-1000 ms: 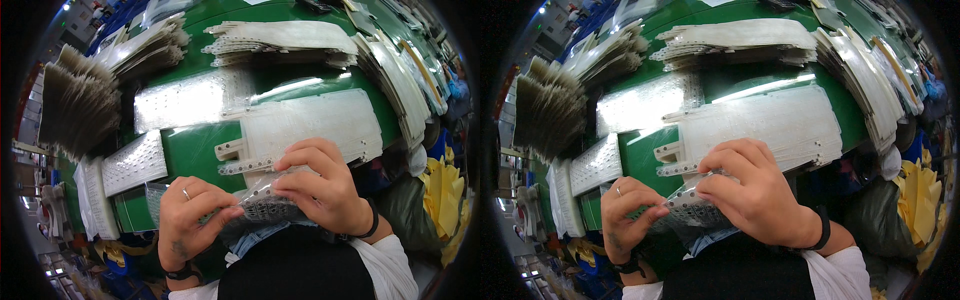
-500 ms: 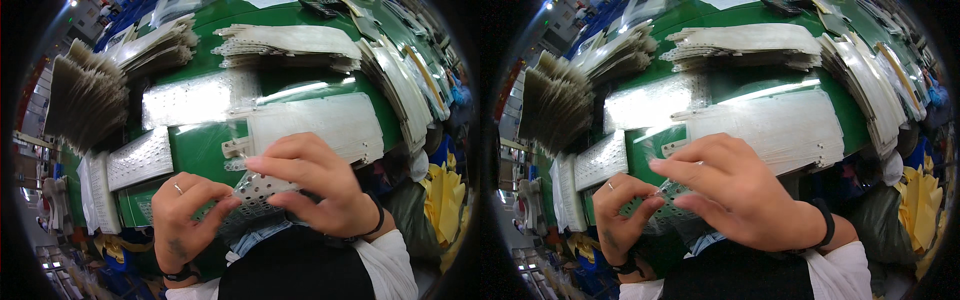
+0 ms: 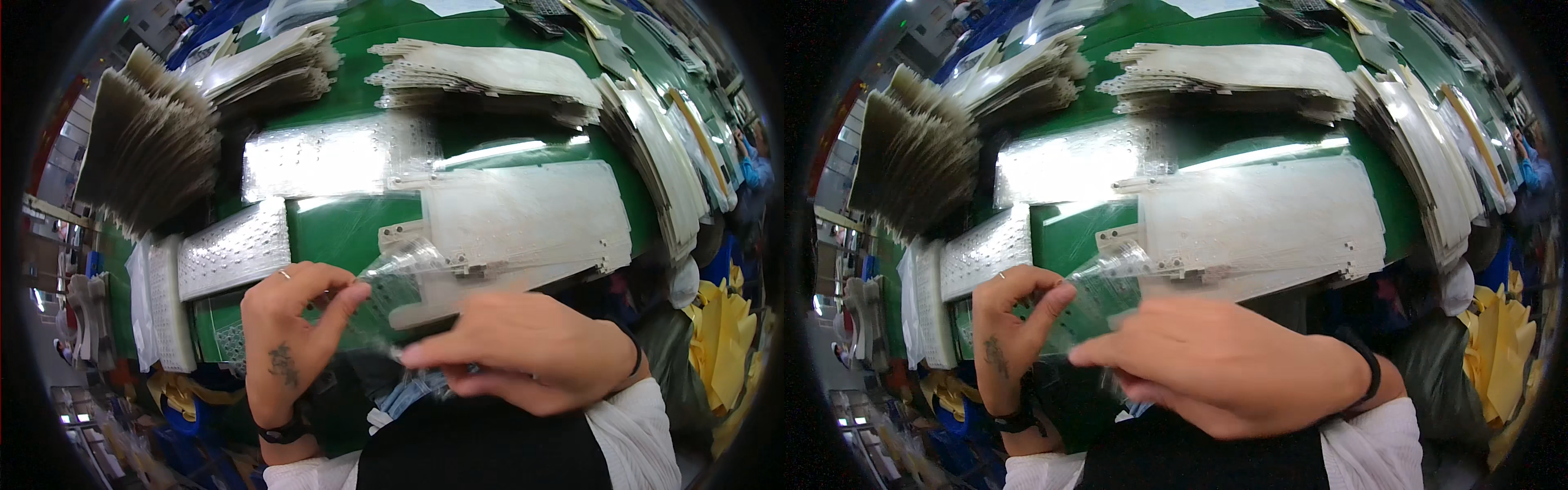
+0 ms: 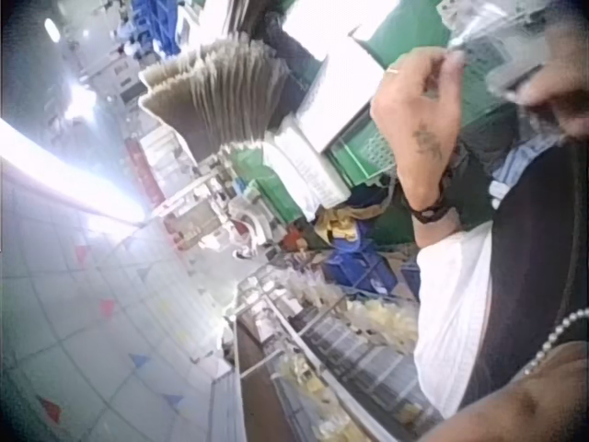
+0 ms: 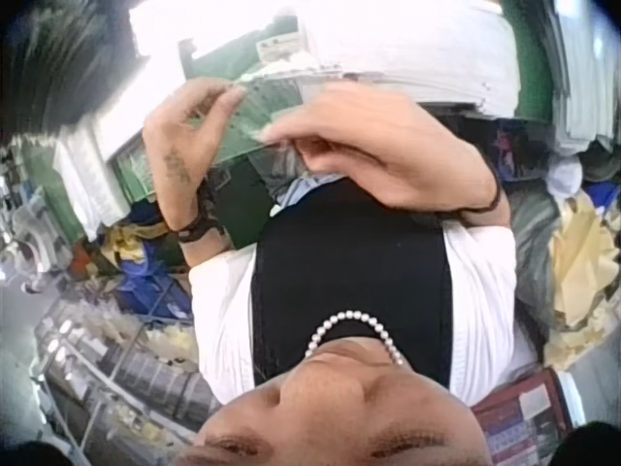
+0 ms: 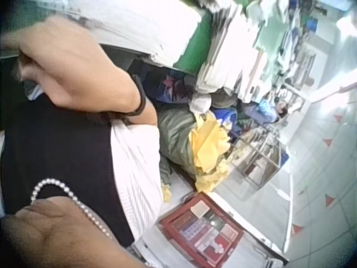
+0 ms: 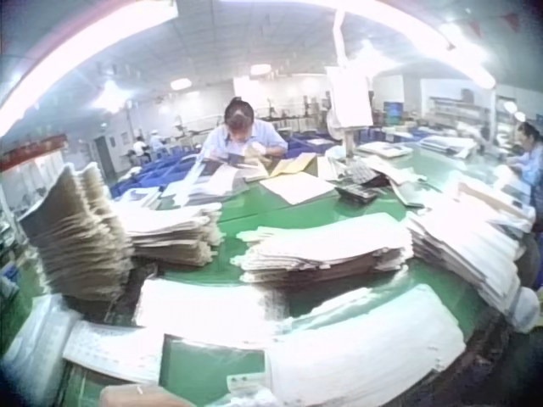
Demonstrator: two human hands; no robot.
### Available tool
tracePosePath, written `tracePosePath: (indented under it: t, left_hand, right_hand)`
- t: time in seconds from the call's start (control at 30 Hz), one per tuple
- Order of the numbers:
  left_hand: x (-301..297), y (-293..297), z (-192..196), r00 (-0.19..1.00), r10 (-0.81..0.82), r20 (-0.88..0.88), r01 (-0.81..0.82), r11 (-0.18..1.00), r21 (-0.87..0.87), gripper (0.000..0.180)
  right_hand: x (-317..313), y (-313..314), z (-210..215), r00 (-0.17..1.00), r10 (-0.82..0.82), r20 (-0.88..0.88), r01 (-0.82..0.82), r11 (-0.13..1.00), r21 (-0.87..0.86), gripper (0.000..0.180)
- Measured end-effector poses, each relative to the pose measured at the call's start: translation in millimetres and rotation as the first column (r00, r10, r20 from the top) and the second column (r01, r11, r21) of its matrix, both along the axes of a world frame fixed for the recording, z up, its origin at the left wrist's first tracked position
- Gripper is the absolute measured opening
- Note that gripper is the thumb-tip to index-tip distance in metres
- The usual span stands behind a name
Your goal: Inspecting and sorting transparent plastic electronic components at a factory workstation.
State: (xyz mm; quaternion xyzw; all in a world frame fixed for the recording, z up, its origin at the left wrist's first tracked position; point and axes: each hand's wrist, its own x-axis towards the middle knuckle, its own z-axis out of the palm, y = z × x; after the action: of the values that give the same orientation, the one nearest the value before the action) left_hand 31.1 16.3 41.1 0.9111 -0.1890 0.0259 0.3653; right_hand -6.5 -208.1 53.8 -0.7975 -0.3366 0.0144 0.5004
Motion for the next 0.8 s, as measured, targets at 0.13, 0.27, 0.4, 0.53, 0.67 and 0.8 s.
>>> tracePosePath:
  t: [0.13, 0.27, 0.4, 0.53, 0.67, 0.8]
  left_hand:
    - [-5, 7, 5, 0.997, -0.002, -0.074, -0.001, 0.999, -0.037, 0.015]
    - [-10, 5, 9, 0.994, -0.087, -0.071, 0.084, 0.996, -0.039, 0.016]
    - [-11, 0, 7, 0.992, -0.122, -0.019, 0.123, 0.992, 0.010, 0.019]
    - [-9, 0, 6, 0.980, -0.165, 0.115, 0.158, 0.985, 0.065, 0.020]
    - [-10, 3, 7, 0.980, -0.160, 0.115, 0.148, 0.984, 0.104, 0.020]
    - [-4, 21, 8, 0.983, -0.181, 0.017, 0.181, 0.983, 0.045, 0.020]
  right_hand:
    - [-3, -3, 4, 0.902, -0.134, -0.410, 0.292, 0.889, 0.352, 0.050]
    - [7, 19, -20, 0.961, -0.167, -0.219, 0.252, 0.857, 0.450, 0.067]
    - [16, 39, -30, 0.958, -0.162, 0.238, 0.113, 0.972, 0.207, 0.074]
    - [18, 49, -27, 0.887, -0.150, 0.437, 0.146, 0.988, 0.043, 0.063]
    - [14, 53, -27, 0.889, -0.116, 0.442, 0.123, 0.992, 0.011, 0.058]
    - [16, 57, -29, 0.859, -0.156, 0.488, 0.118, 0.987, 0.107, 0.060]
